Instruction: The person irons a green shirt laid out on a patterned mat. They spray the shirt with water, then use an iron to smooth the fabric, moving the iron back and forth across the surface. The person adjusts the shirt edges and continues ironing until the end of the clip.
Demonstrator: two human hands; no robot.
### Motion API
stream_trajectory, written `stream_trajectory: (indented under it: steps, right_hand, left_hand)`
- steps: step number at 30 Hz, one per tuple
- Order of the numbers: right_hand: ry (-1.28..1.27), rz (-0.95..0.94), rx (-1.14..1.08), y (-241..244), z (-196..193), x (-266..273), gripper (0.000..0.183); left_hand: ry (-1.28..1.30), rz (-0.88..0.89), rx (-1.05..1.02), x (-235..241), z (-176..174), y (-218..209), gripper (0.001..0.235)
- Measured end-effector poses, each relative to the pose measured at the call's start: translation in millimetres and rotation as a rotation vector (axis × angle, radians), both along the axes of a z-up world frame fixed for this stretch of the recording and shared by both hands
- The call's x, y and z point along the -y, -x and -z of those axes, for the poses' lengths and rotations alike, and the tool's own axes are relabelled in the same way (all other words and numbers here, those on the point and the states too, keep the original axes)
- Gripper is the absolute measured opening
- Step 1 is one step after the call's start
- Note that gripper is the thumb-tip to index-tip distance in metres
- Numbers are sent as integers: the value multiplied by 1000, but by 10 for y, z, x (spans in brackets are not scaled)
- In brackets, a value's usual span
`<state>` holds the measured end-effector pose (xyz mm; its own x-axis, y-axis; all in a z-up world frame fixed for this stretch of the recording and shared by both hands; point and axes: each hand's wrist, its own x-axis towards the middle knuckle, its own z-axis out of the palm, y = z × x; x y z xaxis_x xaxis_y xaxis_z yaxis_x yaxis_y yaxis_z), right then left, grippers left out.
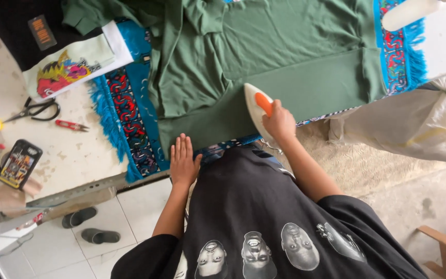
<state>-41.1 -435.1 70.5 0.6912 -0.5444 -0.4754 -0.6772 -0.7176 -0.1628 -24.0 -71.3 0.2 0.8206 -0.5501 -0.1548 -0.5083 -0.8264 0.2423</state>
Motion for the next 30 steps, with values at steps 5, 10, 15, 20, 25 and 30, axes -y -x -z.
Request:
stream_trajectory:
  steps: [5,10,15,20,25,30]
  right_hand:
    - [156,250,24,530,484,1319,38]
    - [251,401,52,1040,562,2586,38]
    - [-3,619,51,1010,-114,2805,49]
    - [-91,115,-167,706,-345,2416,40]
    - [-17,-330,-312,203,-296,1515,50]
    - [34,-666,-233,-227,-379,294,51]
  left_hand:
    - [-88,-60,-53,30,96,61,84]
    - [-82,-153,-19,93,-65,114,83]
    - [149,-499,13,0,-132,180,75]
    - [620,-1126,162,-232,130,213,33]
    - [884,-1451,-238,-351,262,46,38]
    - [935,-1420,-399,-459,414,-28,48]
